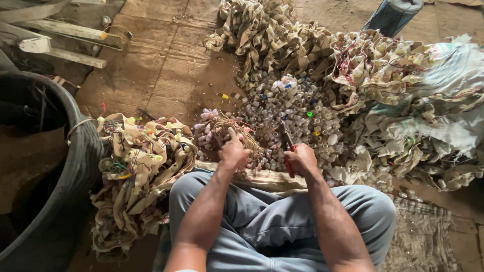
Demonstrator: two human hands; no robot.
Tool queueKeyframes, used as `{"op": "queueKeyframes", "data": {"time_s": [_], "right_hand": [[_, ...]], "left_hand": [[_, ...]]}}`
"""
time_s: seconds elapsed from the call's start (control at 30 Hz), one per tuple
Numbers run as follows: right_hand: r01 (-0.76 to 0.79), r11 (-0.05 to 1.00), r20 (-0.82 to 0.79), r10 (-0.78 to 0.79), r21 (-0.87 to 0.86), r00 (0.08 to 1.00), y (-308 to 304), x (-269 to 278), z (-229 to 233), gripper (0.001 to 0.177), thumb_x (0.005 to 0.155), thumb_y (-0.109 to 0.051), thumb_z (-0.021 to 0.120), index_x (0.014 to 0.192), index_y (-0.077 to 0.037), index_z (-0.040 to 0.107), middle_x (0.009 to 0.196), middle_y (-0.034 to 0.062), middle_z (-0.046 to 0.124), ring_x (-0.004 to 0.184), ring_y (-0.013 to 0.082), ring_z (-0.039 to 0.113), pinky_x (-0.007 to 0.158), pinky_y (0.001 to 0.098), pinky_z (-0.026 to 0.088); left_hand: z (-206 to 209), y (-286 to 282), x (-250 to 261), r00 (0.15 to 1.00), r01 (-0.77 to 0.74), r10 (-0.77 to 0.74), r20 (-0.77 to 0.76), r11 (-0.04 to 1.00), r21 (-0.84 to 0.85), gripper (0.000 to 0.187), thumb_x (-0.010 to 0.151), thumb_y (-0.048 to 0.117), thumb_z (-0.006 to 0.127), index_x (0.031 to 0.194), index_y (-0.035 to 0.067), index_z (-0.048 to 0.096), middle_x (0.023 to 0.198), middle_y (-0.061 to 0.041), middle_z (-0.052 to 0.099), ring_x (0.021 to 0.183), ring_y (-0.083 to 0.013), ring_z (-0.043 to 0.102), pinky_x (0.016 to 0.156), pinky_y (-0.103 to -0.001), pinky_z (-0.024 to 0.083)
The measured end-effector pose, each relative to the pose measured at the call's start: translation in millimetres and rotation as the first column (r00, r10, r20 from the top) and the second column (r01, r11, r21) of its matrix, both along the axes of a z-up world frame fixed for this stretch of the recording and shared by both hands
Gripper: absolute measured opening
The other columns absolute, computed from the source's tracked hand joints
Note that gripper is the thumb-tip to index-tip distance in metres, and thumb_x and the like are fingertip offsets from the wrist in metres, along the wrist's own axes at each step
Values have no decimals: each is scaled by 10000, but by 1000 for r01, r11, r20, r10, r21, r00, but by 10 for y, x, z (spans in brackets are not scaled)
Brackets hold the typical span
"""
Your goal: The person sits on the floor and uses a red utility knife to cut the plastic insulation off of small electrical wires. They repeatedly pick up wire segments, cut the plastic, and drop the pieces onto a pile on the floor.
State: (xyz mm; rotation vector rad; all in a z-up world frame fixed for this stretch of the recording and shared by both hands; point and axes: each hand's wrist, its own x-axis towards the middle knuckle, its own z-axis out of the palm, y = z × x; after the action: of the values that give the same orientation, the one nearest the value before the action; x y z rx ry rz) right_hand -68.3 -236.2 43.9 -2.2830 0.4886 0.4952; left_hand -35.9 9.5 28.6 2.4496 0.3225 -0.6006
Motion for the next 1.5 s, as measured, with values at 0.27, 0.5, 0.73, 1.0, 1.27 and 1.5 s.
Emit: {"op": "queueKeyframes", "data": {"time_s": [0.27, 0.5, 0.73, 1.0, 1.27, 1.5], "right_hand": [[-41, 962, -106, 12, -270, 994, -30, 48, 1, 304, 832, -378, 758, 926, -90, 784, 935, 146, 769, 897, 322, 730, 819, 445, 556], [-64, 947, 437, 205, -315, 876, 100, 53, -121, 463, 834, -366, 792, 1179, -67, 716, 1139, 192, 712, 1059, 361, 684, 898, 475, 544], [-180, 872, 295, 43, 454, 954, 448, 57, -298, 508, 887, -157, 761, 1352, -30, 600, 1158, 155, 733, 1017, 212, 710, 851, 323, 598], [-93, 482, 138, -60, 871, 989, 552, 59, -29, 828, 779, -6, 703, 1517, -101, 339, 1383, 95, 573, 1157, 234, 668, 880, 365, 602], [-32, -63, 36, 65, 997, 997, 681, -86, 178, 674, 852, 31, 633, 1493, 31, 426, 1255, 146, 643, 1050, 228, 687, 843, 368, 598], [93, -62, -100, -127, 994, 987, 545, 82, -152, 465, 893, 31, 553, 1353, 95, 568, 1079, 139, 724, 903, 188, 721, 765, 298, 589]], "left_hand": [[206, 188, 135, 891, -260, 443, 94, 671, -694, 686, 848, 65, 597, 1509, 53, 412, 1058, -141, 627, 699, -148, 593, 491, -277, 509], [575, 482, 138, 799, -378, 601, -7, 494, -783, 642, 777, 37, 574, 1414, 104, 627, 1082, -124, 657, 676, -72, 526, 512, -211, 451], [352, 511, 258, 807, -166, 567, -163, -46, -985, 677, 703, -57, 520, 1378, -29, 565, 1178, -156, 655, 865, -181, 697, 765, -286, 620], [279, 668, 237, 994, -3, -72, 83, -771, -636, 639, 836, -72, 521, 1473, -102, 552, 1329, -265, 686, 1035, -327, 739, 849, -372, 635], [-110, 525, 342, 959, -93, 126, -253, -705, -703, 715, 762, -16, 497, 1470, -117, 479, 1359, -244, 647, 1171, -326, 702, 1043, -426, 576], [-318, 396, 476, 813, -98, 422, -400, -579, -809, 495, 874, 28, 483, 1349, -90, 559, 1196, -219, 699, 1043, -319, 723, 967, -452, 596]]}}
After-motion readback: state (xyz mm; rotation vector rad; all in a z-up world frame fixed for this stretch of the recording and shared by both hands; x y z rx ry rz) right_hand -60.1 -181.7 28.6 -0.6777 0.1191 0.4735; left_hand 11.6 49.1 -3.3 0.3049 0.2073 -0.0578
